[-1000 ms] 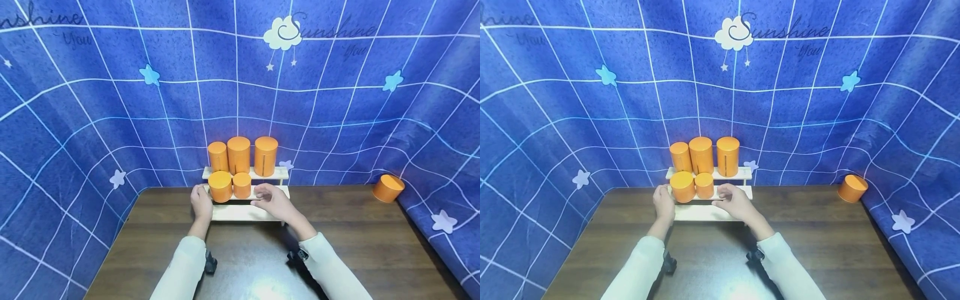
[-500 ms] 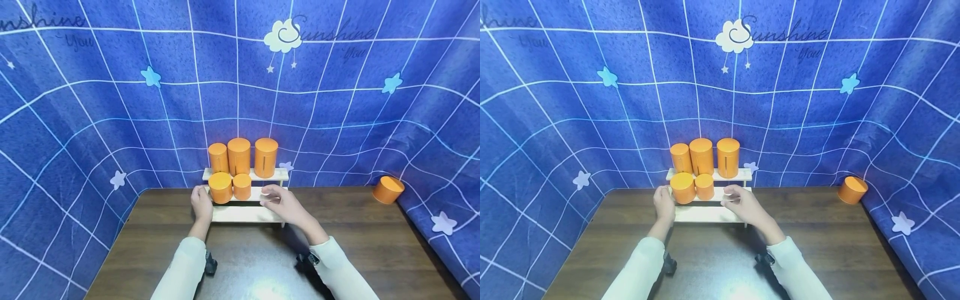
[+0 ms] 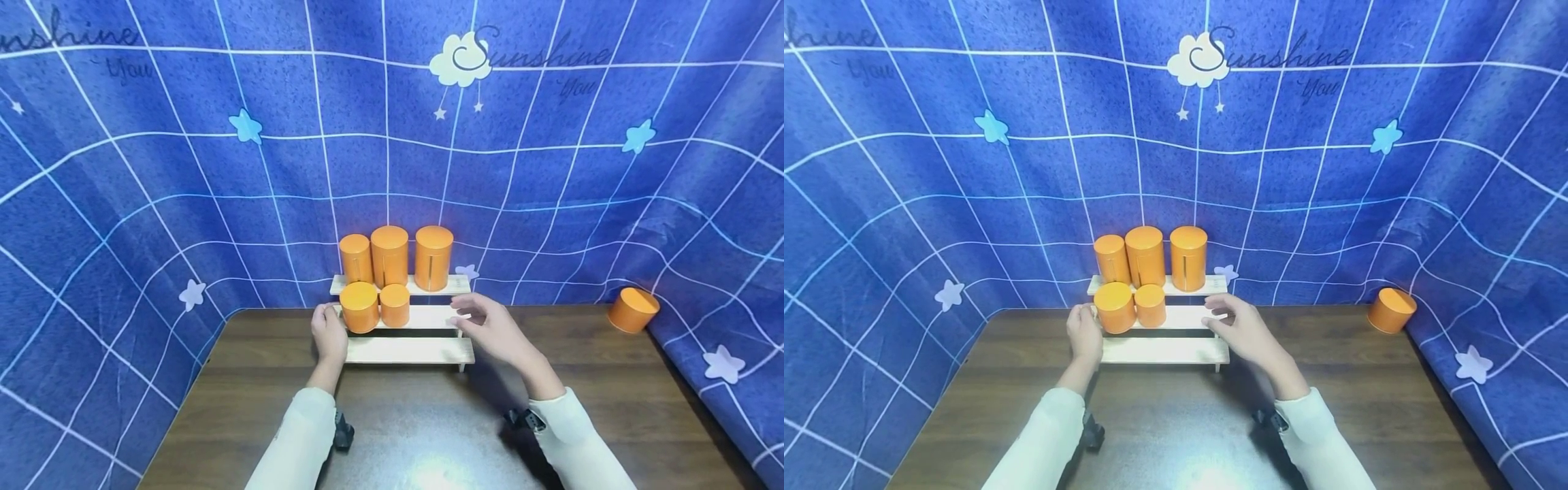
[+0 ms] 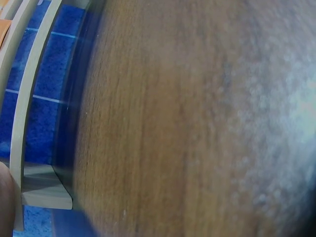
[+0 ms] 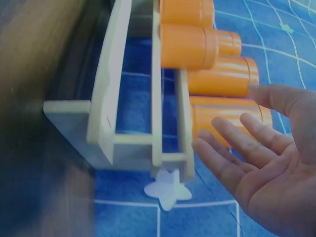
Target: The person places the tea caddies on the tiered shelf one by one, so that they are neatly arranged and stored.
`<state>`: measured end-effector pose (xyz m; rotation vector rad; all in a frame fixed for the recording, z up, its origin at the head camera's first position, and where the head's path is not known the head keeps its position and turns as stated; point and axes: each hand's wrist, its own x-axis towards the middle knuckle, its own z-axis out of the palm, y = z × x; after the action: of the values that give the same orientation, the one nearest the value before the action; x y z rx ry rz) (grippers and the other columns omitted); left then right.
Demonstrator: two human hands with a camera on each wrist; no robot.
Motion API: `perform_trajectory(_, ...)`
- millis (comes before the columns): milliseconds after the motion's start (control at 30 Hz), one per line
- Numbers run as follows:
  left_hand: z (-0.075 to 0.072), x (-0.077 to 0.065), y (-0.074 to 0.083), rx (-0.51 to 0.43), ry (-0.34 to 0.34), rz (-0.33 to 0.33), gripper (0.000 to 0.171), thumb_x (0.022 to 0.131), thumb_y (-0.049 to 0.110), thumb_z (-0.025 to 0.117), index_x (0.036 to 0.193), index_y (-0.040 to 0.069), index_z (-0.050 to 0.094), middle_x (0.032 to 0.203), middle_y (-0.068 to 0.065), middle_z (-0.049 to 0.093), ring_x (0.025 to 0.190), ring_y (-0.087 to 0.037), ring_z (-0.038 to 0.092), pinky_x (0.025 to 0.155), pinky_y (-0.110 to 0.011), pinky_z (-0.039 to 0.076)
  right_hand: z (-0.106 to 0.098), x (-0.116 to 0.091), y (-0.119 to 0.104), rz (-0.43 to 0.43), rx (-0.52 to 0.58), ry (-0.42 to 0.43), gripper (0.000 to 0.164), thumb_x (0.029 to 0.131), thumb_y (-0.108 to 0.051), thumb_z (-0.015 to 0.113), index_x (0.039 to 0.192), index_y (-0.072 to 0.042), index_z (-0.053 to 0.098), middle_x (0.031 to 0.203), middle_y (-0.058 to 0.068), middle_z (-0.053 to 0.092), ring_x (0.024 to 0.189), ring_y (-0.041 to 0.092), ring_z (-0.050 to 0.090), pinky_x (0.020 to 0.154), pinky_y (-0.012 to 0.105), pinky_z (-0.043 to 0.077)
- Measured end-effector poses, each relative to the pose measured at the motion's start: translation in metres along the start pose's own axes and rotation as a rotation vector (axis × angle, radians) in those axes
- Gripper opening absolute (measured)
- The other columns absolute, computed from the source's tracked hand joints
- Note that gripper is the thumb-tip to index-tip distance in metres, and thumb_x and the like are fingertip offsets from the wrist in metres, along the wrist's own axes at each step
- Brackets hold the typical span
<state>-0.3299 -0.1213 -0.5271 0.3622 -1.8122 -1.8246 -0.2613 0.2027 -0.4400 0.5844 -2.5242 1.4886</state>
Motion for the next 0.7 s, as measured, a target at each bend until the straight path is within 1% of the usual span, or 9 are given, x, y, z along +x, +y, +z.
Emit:
perform_trajectory(100, 0.001, -0.001, 0.0, 0.019, 0.002, -0.009, 0.029, 0.108, 0.015, 0.041, 0.091, 0.0, 0.058, 0.071, 0.003, 0.045, 0.059, -0.006, 0.043, 0.057, -0.023, 0.038, -0.009, -0.002, 0.001, -0.006, -0.015, 0.025, 0.034, 0.098, -0.015, 0.074, 0.128, 0.0, 0.068, 0.127, 0.021, 0.074, 0.113, 0.038, 0.074, 0.098, 0.037, 0.06)
perform_trajectory(233, 0.002, -0.001, 0.0, 0.04, 0.001, -0.021, 0.03, 0.108, 0.016, 0.039, 0.096, -0.001, 0.06, 0.073, 0.003, 0.047, 0.06, -0.007, 0.045, 0.058, -0.023, 0.04, -0.021, -0.004, 0.002, -0.003, -0.039, 0.058, 0.032, 0.098, -0.015, 0.074, 0.127, -0.001, 0.068, 0.124, 0.018, 0.076, 0.112, 0.033, 0.074, 0.096, 0.029, 0.059)
perform_trajectory(300, 0.002, -0.001, 0.0, 0.031, -0.004, -0.023, 0.03, 0.108, 0.016, 0.039, 0.096, -0.002, 0.06, 0.071, 0.003, 0.047, 0.06, -0.007, 0.045, 0.057, -0.023, 0.04, -0.026, -0.005, 0.003, 0.004, -0.052, 0.073, 0.032, 0.099, -0.015, 0.073, 0.127, -0.002, 0.068, 0.123, 0.017, 0.076, 0.113, 0.032, 0.073, 0.096, 0.026, 0.058)
perform_trajectory(433, 0.003, -0.002, 0.002, 0.009, -0.01, -0.016, 0.03, 0.108, 0.014, 0.038, 0.095, -0.004, 0.058, 0.069, 0.003, 0.046, 0.058, -0.006, 0.044, 0.055, -0.023, 0.039, -0.037, -0.007, 0.003, 0.014, -0.065, 0.096, 0.032, 0.099, -0.016, 0.073, 0.128, -0.003, 0.068, 0.124, 0.018, 0.075, 0.115, 0.034, 0.071, 0.096, 0.024, 0.057)
perform_trajectory(567, 0.002, -0.002, 0.002, 0.011, -0.004, -0.015, 0.03, 0.107, 0.014, 0.04, 0.095, -0.004, 0.06, 0.07, 0.003, 0.047, 0.057, -0.005, 0.044, 0.055, -0.022, 0.038, -0.05, -0.008, 0.003, 0.017, -0.096, 0.131, 0.032, 0.099, -0.018, 0.073, 0.128, -0.004, 0.069, 0.124, 0.017, 0.076, 0.116, 0.034, 0.071, 0.093, 0.021, 0.056)
perform_trajectory(600, 0.001, -0.002, 0.002, 0.01, -0.004, -0.016, 0.03, 0.107, 0.015, 0.04, 0.093, -0.004, 0.06, 0.07, 0.003, 0.047, 0.057, -0.004, 0.044, 0.054, -0.022, 0.038, -0.053, -0.009, 0.004, 0.017, -0.107, 0.141, 0.032, 0.099, -0.019, 0.073, 0.128, -0.005, 0.07, 0.123, 0.016, 0.076, 0.116, 0.033, 0.071, 0.092, 0.019, 0.055)
perform_trajectory(700, 0.001, 0.0, 0.0, -0.004, -0.008, -0.015, 0.029, 0.107, 0.014, 0.042, 0.087, -0.003, 0.055, 0.067, 0.004, 0.045, 0.055, -0.003, 0.043, 0.053, -0.022, 0.037, -0.065, -0.01, 0.008, 0.022, -0.13, 0.176, 0.032, 0.099, -0.021, 0.073, 0.127, -0.006, 0.07, 0.122, 0.015, 0.076, 0.112, 0.023, 0.072, 0.09, 0.014, 0.053)
